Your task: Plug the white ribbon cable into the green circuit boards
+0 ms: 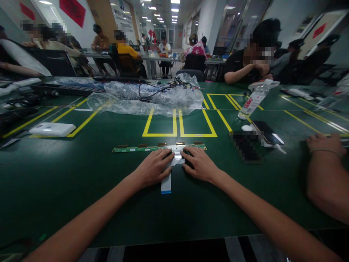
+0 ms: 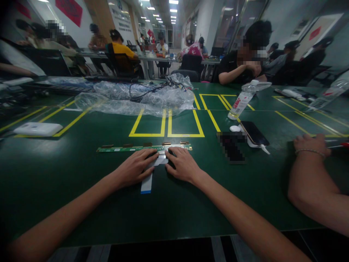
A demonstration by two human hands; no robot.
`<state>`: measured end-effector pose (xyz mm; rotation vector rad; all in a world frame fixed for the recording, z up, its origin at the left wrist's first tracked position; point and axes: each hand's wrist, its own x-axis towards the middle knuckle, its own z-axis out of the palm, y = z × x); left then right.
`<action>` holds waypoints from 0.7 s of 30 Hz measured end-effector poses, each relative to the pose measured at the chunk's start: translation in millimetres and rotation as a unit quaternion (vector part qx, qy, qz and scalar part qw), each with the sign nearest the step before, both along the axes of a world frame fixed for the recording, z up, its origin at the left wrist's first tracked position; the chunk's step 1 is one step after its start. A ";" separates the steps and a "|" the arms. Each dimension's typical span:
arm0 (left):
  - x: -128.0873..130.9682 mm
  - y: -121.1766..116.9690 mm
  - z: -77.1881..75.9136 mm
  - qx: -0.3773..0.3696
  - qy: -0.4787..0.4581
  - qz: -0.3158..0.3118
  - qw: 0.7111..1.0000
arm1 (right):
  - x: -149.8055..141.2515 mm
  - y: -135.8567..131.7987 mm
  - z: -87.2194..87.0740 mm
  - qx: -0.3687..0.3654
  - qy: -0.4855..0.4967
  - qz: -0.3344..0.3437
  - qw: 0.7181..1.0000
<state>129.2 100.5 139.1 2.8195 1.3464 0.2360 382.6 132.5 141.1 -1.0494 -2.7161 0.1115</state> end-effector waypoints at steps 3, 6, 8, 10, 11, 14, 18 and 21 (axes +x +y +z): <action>0.6 -0.8 0.9 -0.001 -0.001 0.000 1.000 | -1.6 -1.9 1.8 0.001 -0.003 -0.007 1.000; 1.1 -1.3 2.3 -0.002 -0.006 -0.001 1.000 | -2.9 -3.0 2.1 0.001 -0.003 -0.013 1.000; 1.5 -1.3 2.9 -0.005 -0.008 0.002 1.000 | -2.5 -1.4 1.7 0.000 0.000 -0.009 1.000; 1.5 -1.1 2.8 -0.011 -0.007 0.007 1.000 | 0.9 2.9 3.1 -0.017 0.017 0.008 1.000; 1.2 -1.0 2.4 -0.014 -0.005 0.008 1.000 | 4.6 6.0 5.3 -0.031 0.033 0.015 0.999; -0.8 -0.4 0.6 -0.019 -0.003 0.009 1.000 | 27.1 17.6 20.3 -0.047 0.096 -0.016 0.994; -3.6 0.8 -0.5 -0.026 -0.012 0.009 1.000 | 90.7 33.3 51.3 0.003 0.108 -0.189 0.976; -4.6 1.6 -0.3 -0.029 -0.022 0.002 0.999 | 153.0 43.5 62.7 -0.015 0.023 -0.412 0.911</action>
